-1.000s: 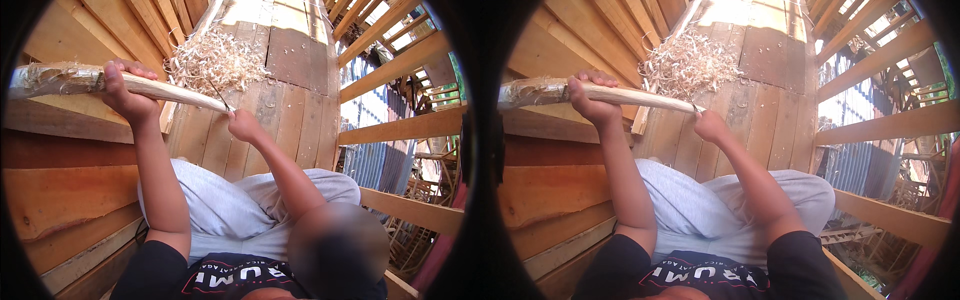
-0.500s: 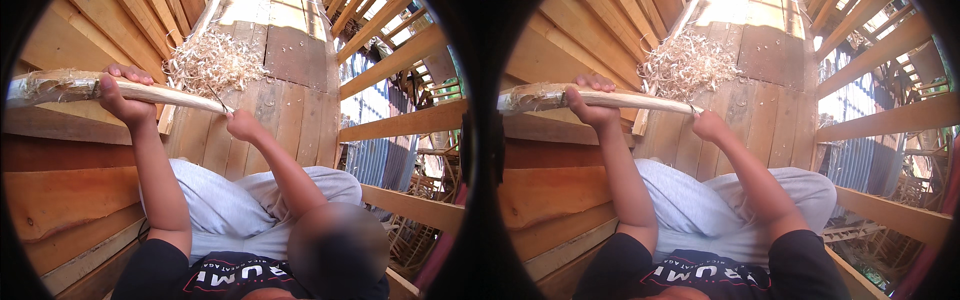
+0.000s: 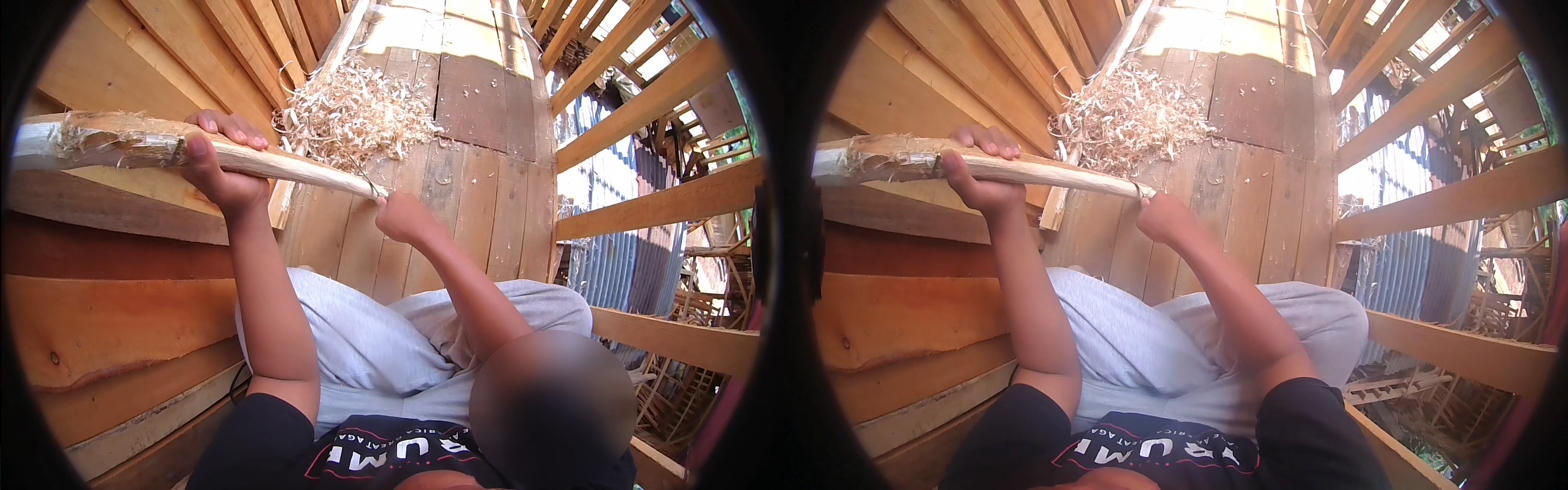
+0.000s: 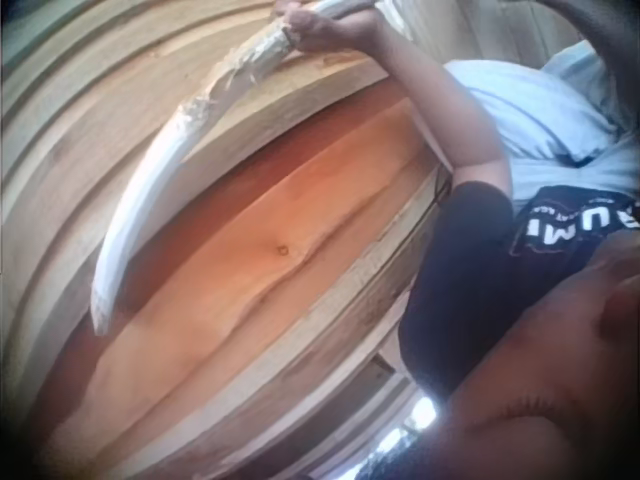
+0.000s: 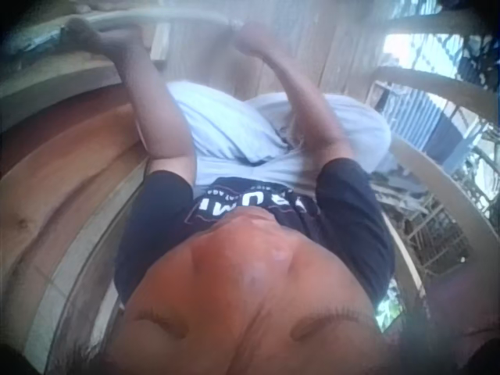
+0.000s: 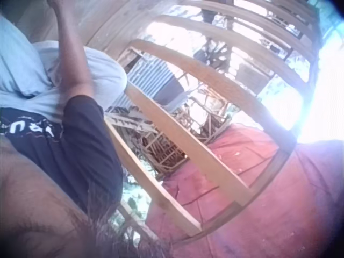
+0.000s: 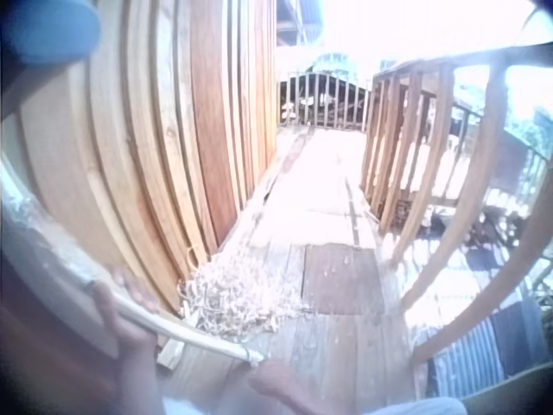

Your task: The person sits cross-legged and uses a knife to shave and shape a long piece of wood, removing bark and wood shavings. The person rotates the wood to work on different sides, accumulating shavings on the floor.

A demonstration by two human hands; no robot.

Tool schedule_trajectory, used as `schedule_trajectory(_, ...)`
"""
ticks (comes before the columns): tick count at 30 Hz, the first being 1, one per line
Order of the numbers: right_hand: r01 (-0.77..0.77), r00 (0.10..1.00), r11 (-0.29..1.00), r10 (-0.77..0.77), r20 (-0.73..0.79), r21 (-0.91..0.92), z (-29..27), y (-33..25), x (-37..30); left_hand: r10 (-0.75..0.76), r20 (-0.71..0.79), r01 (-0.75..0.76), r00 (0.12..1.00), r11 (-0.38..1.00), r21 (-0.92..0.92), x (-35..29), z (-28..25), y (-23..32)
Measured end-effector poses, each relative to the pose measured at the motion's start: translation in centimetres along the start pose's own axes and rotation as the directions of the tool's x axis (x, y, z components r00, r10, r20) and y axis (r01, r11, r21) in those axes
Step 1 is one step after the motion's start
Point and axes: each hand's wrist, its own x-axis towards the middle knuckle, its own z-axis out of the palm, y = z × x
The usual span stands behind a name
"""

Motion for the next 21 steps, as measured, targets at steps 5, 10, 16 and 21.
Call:
schedule_trajectory(5, 0.093, 0.993, 0.991, -0.085, -0.084, 0.092, -0.2, -1.9, -1.7, -0.007, -0.141, 0.021, 0.990, 0.995, 0.098, -0.2, 0.8, 0.0)
schedule_trajectory(10, -0.002, 0.998, 0.998, 0.006, -0.066, 0.069, 1.2, 1.3, 1.0, -0.003, -0.057, 0.003, 0.998, 1.000, 0.000, -0.1, 0.3, 0.0)
schedule_trajectory(16, 0.115, 0.991, 0.992, -0.111, -0.075, 0.053, -1.1, -3.7, -2.7, 0.004, -0.122, 0.006, 0.993, 0.997, 0.079, -0.2, 0.4, 0.3)
schedule_trajectory(21, -0.008, 1.000, 0.999, 0.010, -0.026, 0.045, 1.3, 3.0, 2.6, -0.010, -0.088, 0.014, 0.996, 0.999, 0.037, -0.1, 0.8, 0.0)
